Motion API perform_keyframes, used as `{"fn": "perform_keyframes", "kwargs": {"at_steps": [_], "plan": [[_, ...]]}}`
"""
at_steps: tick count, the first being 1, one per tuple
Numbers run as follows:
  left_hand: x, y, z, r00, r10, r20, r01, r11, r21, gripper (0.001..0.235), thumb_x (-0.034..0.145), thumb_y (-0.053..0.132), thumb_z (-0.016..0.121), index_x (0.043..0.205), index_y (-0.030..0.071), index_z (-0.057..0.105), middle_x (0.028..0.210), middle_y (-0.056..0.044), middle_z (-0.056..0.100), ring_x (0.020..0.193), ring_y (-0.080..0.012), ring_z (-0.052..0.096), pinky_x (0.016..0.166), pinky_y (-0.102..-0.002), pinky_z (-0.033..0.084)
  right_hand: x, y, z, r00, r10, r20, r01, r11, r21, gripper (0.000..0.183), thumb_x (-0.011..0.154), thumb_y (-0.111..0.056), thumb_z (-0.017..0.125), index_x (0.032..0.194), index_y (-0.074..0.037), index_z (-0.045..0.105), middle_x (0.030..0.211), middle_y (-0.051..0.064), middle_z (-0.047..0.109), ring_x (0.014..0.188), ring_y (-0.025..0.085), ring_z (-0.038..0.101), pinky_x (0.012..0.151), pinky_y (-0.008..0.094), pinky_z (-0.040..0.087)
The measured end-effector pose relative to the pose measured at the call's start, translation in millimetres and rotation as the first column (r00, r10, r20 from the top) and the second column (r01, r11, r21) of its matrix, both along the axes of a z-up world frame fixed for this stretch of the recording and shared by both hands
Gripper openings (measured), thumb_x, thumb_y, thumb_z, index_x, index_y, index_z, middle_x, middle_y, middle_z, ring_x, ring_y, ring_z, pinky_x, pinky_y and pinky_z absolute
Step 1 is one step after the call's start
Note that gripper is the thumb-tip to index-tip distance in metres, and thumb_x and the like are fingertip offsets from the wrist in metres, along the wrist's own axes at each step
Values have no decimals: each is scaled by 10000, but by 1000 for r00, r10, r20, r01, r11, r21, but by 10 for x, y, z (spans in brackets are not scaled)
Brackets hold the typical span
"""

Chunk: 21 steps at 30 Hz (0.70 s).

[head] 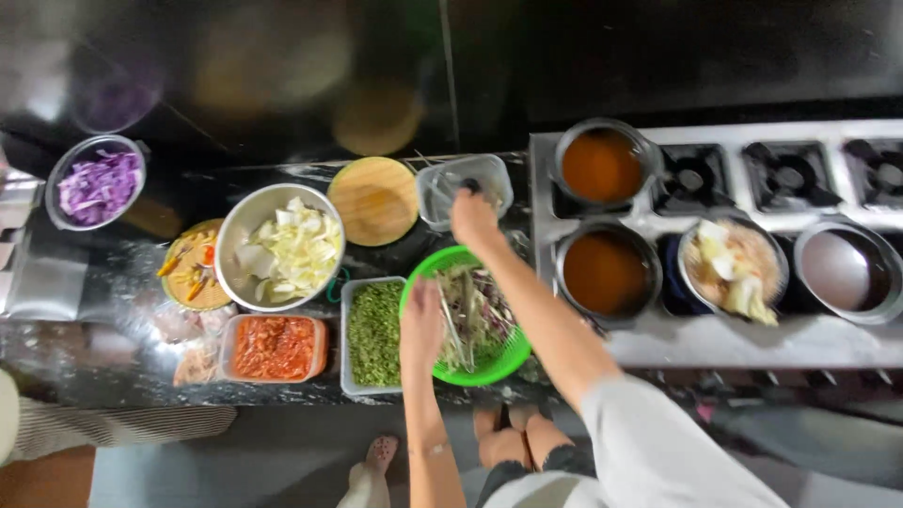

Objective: The person adds ingredients to pots of broth on a stovetop to assemble noodle dishes. They place noodle blocks and vegetables into pots, take sliced meat from a plastic bag and add it to the pots, grab shredded cabbage and sprouts from bowls and baskets, and use tongs to handle the ingredients.

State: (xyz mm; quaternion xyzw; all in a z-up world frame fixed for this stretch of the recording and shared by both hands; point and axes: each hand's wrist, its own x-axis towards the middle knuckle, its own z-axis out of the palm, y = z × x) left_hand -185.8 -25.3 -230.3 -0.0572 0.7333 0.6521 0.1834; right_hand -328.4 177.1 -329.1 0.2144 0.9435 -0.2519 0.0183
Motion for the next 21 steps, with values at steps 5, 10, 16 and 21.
{"fn": "perform_keyframes", "kwargs": {"at_steps": [5, 10, 16, 21], "plan": [[139, 295, 650, 984, -13, 178, 21, 999, -40, 684, 1043, 489, 514, 1532, 17, 436, 1447, -133, 562, 1309, -229, 535, 1046, -335, 392, 1735, -637, 1289, 864, 202, -461, -200, 978, 53, 583, 943, -161, 598, 1453, 22, 383, 1344, 300, 569, 1160, 449, 644, 1000, 498, 512], [392, 445, 462, 973, -130, 191, 158, 977, -140, 624, 955, 449, 630, 1337, -41, 570, 1208, -175, 702, 1096, -250, 684, 881, -409, 548, 2938, -653, 1829, 740, 164, -652, -454, 838, -303, 659, 889, -38, 634, 1496, 77, 404, 1402, 337, 494, 1254, 535, 498, 1041, 482, 394], [600, 580, 677, 894, -405, 192, 408, 913, 27, 470, 1015, 403, 569, 1032, -60, 650, 742, -78, 771, 601, -170, 756, 546, -335, 593, 4116, -467, 303, 657, -710, -251, 433, 629, -645, 197, 1031, -108, 538, 1167, -10, 642, 991, 155, 720, 854, 257, 699, 769, 389, 579], [692, 603, 695, 944, -326, 48, 326, 945, 14, 461, 1070, 386, 553, 904, -45, 548, 657, -116, 620, 509, -184, 629, 455, -341, 516, 4530, -188, -102, 742, -564, -363, 602, 798, -9, 316, 987, -276, 627, 1136, -8, 548, 958, 217, 665, 727, 393, 679, 591, 470, 540]]}}
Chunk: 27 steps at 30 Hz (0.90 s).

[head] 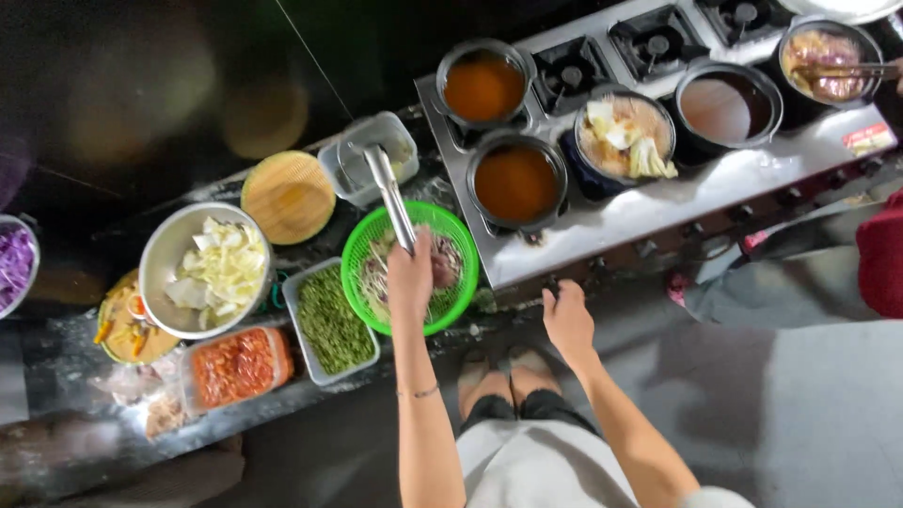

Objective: The person adds ingredients to pots of broth on a stovetop to assemble noodle dishes. They place noodle blocks and vegetables into pots, take sliced meat from a plastic bag and add it to the pots, grab shredded cabbage and sprouts from bowls and baskets, and use tongs to handle the ingredients.

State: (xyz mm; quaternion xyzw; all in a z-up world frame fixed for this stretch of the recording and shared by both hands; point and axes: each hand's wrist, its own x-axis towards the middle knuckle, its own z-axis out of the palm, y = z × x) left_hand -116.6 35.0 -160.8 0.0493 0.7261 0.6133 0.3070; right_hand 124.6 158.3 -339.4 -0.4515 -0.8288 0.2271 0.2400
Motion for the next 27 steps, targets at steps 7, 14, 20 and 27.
{"fn": "perform_keyframes", "kwargs": {"at_steps": [7, 14, 20, 27], "plan": [[264, 12, 368, 993, 114, 22, -112, 991, -79, 384, 1031, 369, 546, 971, -10, 529, 681, -122, 667, 509, -190, 681, 468, -340, 593, 62, 334, -610, 932, 182, 314, -218, 973, 83, 260, 1040, -327, 605, 1045, -74, 550, 831, 131, 700, 643, 374, 683, 534, 480, 540], [383, -21, 181, 994, 91, 60, -86, 993, -84, 394, 1019, 371, 569, 1043, -21, 595, 731, -109, 710, 546, -192, 710, 493, -327, 616, -167, 358, -822, 596, 1, 803, -635, 612, 471, 331, 860, -132, 648, 1091, 104, 642, 699, 139, 702, 554, 221, 694, 451, 365, 531], [524, -7, 389, 998, 50, 23, -47, 994, -96, 394, 1009, 388, 566, 1073, 0, 602, 759, -125, 716, 553, -200, 718, 507, -333, 623, -248, 356, -698, 426, -127, 896, -766, 477, 431, 361, 874, -156, 568, 1073, 121, 685, 705, 214, 727, 543, 274, 706, 452, 419, 553], [658, 138, 455, 1000, 3, 6, -2, 996, -87, 426, 1011, 376, 590, 1044, -46, 548, 781, -135, 722, 553, -203, 725, 495, -339, 598, -105, 649, -586, 780, 448, 436, -441, 889, -125, 215, 905, -201, 607, 882, -22, 723, 842, 211, 758, 779, 395, 730, 664, 498, 577]]}}
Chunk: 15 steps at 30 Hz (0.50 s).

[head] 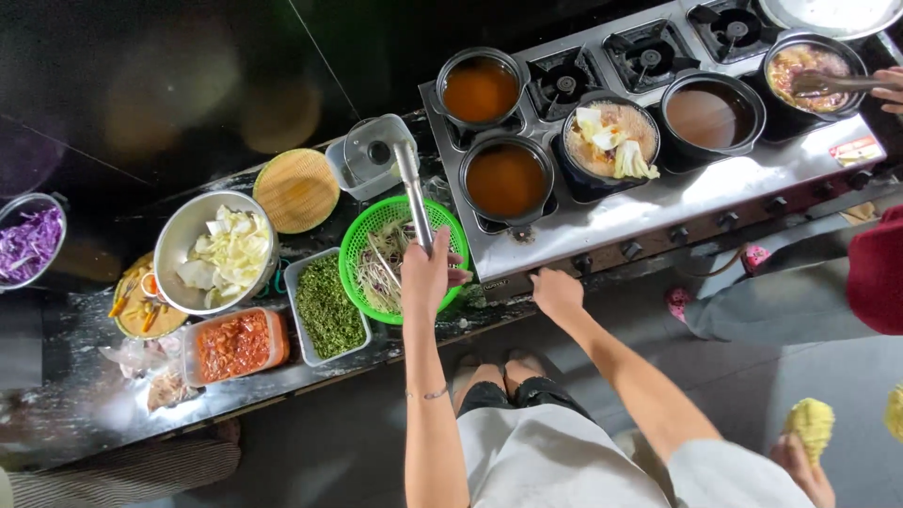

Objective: The person adds ingredients to pots of broth on a stovetop to assemble noodle dishes. They place noodle blocks and vegetables into pots, take sliced meat from a plastic bag and add it to the pots, grab shredded cabbage and sprouts from bowls and baskets, and use tongs to handle the ingredients.

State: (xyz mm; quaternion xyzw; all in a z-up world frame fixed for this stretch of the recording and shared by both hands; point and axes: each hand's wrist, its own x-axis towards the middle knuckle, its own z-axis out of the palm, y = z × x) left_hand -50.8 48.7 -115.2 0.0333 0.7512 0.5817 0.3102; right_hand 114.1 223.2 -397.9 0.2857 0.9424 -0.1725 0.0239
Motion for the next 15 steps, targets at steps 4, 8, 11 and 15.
{"fn": "perform_keyframes", "kwargs": {"at_steps": [4, 8, 11, 15], "plan": [[16, 68, -45, 1000, -2, -18, 3, 999, 46, 407, 1007, 352, 587, 1055, -50, 548, 779, -139, 727, 553, -197, 733, 489, -327, 613, -108, -47, -6, 983, -180, 36, 183, 974, -130, 243, 959, -233, 594, 913, -30, 719, 868, 237, 763, 791, 412, 722, 686, 504, 572], [105, 22, 44, 999, -5, -36, 6, 1000, 4, 406, 1006, 345, 601, 1064, -53, 546, 768, -144, 716, 532, -219, 719, 468, -338, 578, -317, -318, -247, 949, -2, 315, -160, 859, 487, 266, 842, -177, 582, 977, 7, 718, 1006, 253, 744, 694, 331, 751, 505, 442, 619], [138, -31, 188, 999, 22, -50, -21, 1000, 17, 395, 997, 339, 616, 1089, -40, 555, 754, -139, 699, 518, -221, 703, 460, -347, 561, -415, -362, -92, 923, -14, 383, -286, 642, 711, 326, 802, -185, 564, 985, 35, 721, 1035, 251, 742, 662, 317, 757, 460, 413, 634], [237, -184, 216, 999, 38, -18, -37, 999, 37, 387, 1004, 349, 601, 1106, -23, 569, 762, -114, 692, 534, -186, 719, 488, -326, 605, -112, -165, -82, 960, 108, 258, -232, 822, 520, 259, 851, -159, 542, 946, 1, 722, 1001, 223, 744, 771, 368, 753, 569, 456, 621]]}}
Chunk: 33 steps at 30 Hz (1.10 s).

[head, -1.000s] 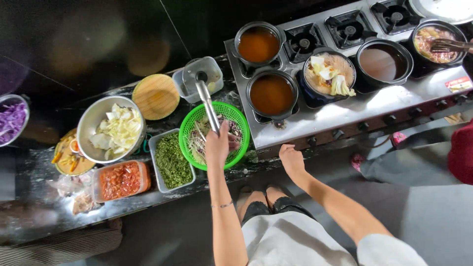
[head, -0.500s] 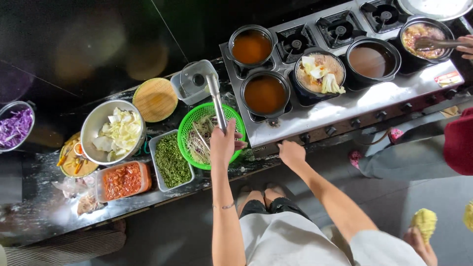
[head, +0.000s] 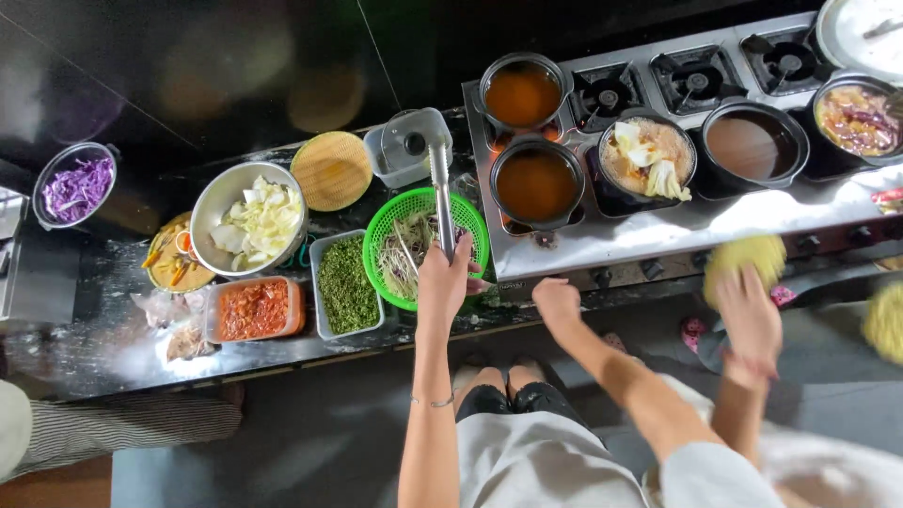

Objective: The person adds ingredients to pots of broth on a stovetop to assemble noodle dishes. They place noodle blocks and vegetables into pots, take sliced meat from a plastic bag and add it to the pots, grab shredded cabbage and sprouts from bowls and baskets, and use tongs to handle the ingredients.

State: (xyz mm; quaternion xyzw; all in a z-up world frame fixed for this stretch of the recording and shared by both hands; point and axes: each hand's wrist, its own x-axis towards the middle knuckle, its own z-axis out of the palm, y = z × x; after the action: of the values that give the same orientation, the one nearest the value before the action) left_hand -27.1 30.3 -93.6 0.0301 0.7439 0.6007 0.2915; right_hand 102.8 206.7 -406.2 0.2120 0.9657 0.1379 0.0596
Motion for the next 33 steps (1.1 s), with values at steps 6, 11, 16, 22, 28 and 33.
{"fn": "perform_keyframes", "kwargs": {"at_steps": [6, 11, 16, 22, 28, 33], "plan": [[76, 13, 68, 1000, 6, 9, -6, 1000, 1, 369, 1006, 328, 588, 1103, -25, 546, 784, -109, 707, 556, -184, 722, 499, -324, 598, 555, 372, 591, 705, -690, -162, 464, 622, -631, 590, 1008, -533, 578, 1130, 42, 536, 933, 277, 700, 828, 516, 695, 724, 594, 554], [145, 36, 88, 996, 84, 43, -83, 996, -22, 374, 1000, 334, 601, 1091, -24, 544, 774, -115, 709, 552, -192, 717, 503, -323, 604, 622, 700, 289, 701, -675, -231, 430, 659, -617, 464, 983, -466, 566, 1059, -9, 555, 1041, 260, 682, 911, 519, 668, 751, 601, 542], [57, -70, -45, 990, 137, 33, -137, 991, 2, 370, 1001, 338, 590, 1093, -17, 547, 768, -115, 704, 548, -190, 706, 498, -328, 600, 666, 888, -60, 839, -506, -200, 319, 755, -572, 347, 1027, -369, 490, 1022, -35, 581, 1054, 222, 714, 984, 468, 682, 813, 583, 541], [-13, -322, 177, 988, 112, -105, -114, 993, -14, 370, 997, 338, 622, 1063, -24, 580, 743, -103, 706, 540, -187, 719, 478, -315, 568, 505, 905, -482, 990, 129, 64, -144, 901, 410, 310, 870, -121, 572, 1068, 82, 698, 964, 249, 746, 654, 299, 732, 474, 458, 574], [-61, -601, 251, 990, 122, -75, -124, 992, -23, 335, 978, 318, 620, 1089, 4, 586, 736, -104, 701, 510, -205, 699, 448, -328, 528, 444, 1045, -534, 965, 90, 247, -209, 833, 512, 332, 916, -142, 575, 1095, 88, 733, 924, 252, 742, 686, 325, 738, 513, 481, 568], [-47, -602, 399, 986, 106, -125, -112, 993, -41, 347, 994, 342, 593, 1089, 8, 592, 764, -86, 728, 538, -166, 723, 464, -302, 563, 477, 775, 805, 979, -200, 29, 201, 951, -235, 483, 908, -427, 576, 1092, -3, 716, 967, 218, 745, 840, 382, 760, 700, 493, 626]]}}
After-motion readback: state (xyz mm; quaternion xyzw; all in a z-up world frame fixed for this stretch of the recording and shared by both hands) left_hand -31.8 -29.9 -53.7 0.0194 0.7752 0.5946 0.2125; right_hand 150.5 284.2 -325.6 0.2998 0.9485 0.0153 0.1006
